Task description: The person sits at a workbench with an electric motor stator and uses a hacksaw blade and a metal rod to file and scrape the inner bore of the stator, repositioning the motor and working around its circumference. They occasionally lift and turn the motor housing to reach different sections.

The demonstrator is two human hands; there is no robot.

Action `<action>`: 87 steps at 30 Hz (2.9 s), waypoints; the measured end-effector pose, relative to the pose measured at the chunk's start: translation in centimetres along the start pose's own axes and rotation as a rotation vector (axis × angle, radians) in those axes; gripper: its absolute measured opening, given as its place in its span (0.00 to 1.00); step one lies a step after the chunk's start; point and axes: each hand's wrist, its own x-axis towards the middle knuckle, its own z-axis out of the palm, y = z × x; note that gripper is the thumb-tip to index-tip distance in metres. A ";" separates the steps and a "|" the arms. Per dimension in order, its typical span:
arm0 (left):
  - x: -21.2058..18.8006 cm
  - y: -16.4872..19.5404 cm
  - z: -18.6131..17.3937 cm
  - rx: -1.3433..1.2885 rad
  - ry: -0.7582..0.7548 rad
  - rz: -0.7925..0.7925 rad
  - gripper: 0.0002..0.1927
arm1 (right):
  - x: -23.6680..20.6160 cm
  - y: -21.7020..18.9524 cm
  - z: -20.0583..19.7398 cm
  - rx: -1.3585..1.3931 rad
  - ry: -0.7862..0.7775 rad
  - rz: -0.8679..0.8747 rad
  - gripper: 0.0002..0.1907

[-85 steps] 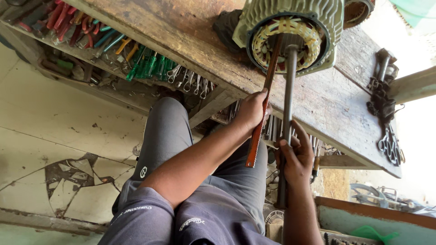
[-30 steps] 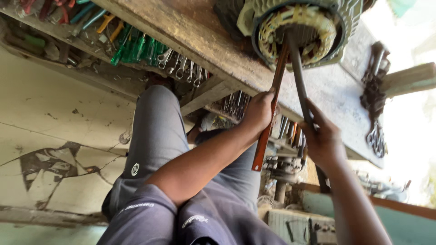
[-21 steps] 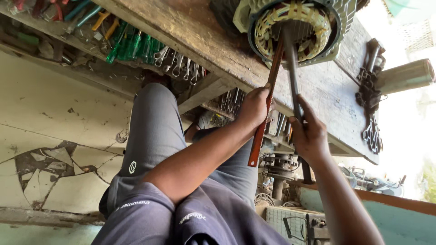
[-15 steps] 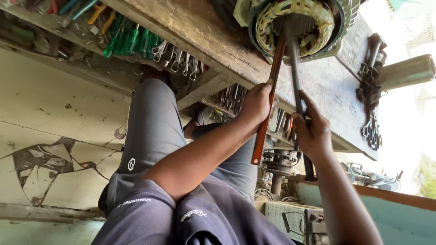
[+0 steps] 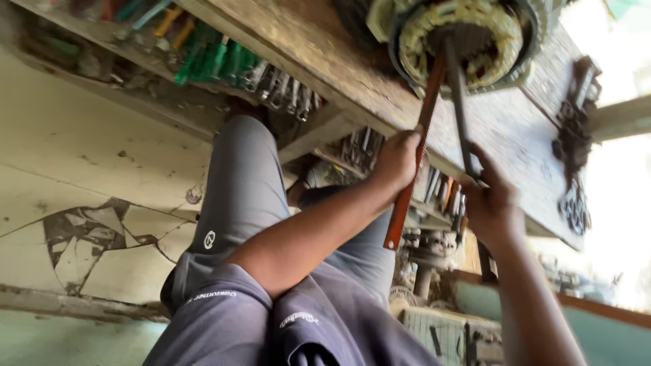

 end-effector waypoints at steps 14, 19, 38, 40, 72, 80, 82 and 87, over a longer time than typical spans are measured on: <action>-0.1 -0.4 -0.2 0.458 0.130 0.287 0.24 | -0.3 -0.6 0.4 0.092 -0.010 0.005 0.28; -1.0 -0.4 0.8 0.329 -0.023 0.130 0.23 | -1.5 0.0 -1.3 0.410 0.002 0.023 0.30; -1.9 6.0 0.8 -0.305 -0.095 -0.389 0.14 | -1.8 0.1 -0.1 0.428 0.082 -0.027 0.33; -2.1 6.6 1.0 -0.240 -0.085 -0.387 0.17 | -0.9 -0.1 0.1 0.241 0.102 -0.048 0.33; -1.6 6.2 0.7 -0.466 -0.087 -0.416 0.19 | 4.9 -3.2 1.8 -0.187 0.137 -0.014 0.32; -1.1 5.4 1.1 -0.330 0.006 -0.229 0.22 | 6.0 -2.1 2.2 -0.142 0.209 -0.168 0.31; -1.0 5.2 1.0 -0.220 0.014 -0.174 0.22 | 5.6 -2.0 1.8 -0.153 0.182 -0.160 0.30; -1.1 5.4 0.8 -0.224 0.026 -0.340 0.19 | 5.3 -2.3 1.0 -0.131 0.236 -0.176 0.30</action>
